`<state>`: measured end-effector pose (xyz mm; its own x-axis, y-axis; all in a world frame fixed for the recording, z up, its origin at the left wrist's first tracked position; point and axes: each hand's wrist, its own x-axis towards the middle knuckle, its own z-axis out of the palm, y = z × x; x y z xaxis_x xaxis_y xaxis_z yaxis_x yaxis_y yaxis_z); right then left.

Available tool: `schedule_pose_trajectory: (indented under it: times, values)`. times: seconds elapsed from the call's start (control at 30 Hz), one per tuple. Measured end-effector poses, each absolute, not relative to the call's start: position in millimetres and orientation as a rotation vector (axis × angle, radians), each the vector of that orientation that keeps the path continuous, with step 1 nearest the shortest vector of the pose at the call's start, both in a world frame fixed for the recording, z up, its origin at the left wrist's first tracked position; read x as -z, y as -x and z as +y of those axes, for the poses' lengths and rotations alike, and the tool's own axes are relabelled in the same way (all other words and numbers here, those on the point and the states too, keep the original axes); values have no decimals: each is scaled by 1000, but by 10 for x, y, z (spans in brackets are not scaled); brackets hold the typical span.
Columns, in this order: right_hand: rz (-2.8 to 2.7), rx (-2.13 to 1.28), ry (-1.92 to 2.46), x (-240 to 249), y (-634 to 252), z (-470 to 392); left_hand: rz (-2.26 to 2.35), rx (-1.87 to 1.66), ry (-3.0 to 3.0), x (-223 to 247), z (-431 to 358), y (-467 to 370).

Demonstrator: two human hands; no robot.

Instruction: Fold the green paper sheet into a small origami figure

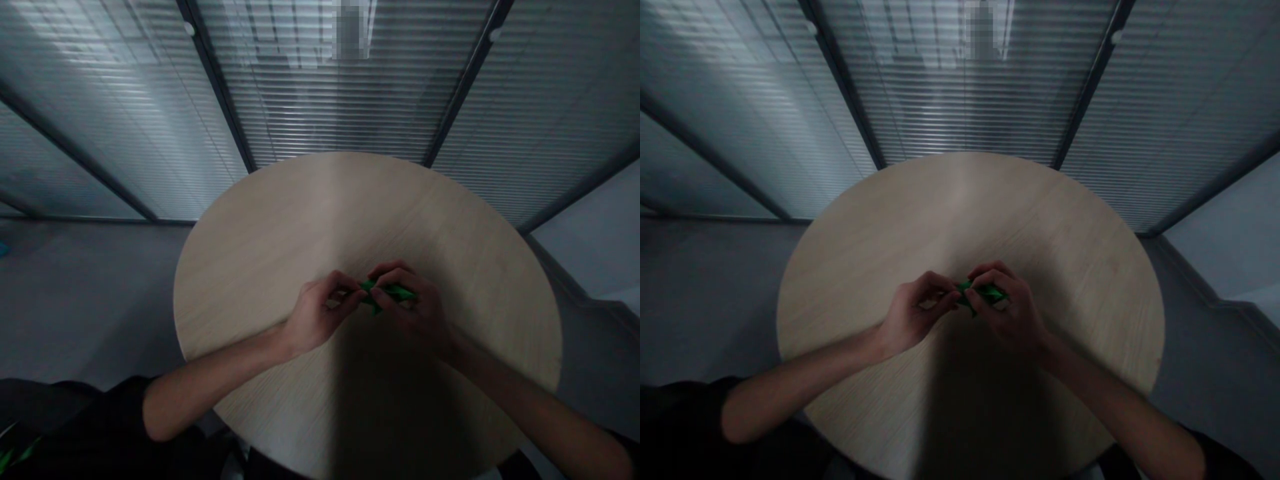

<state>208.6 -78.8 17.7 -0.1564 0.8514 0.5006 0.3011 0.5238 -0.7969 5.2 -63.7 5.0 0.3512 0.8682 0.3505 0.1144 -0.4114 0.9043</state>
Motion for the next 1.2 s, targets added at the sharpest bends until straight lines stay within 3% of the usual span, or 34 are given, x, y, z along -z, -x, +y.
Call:
schedule_pose_trajectory:
  times: [0.93,1.2]
  values:
    - [-1912,-394,800,-139,-2160,-783,709,-1070,-1521,-44,-603,-44]
    - [-1853,-481,828,-150,-2121,-781,740,-1047,-1559,-32,-621,-36]
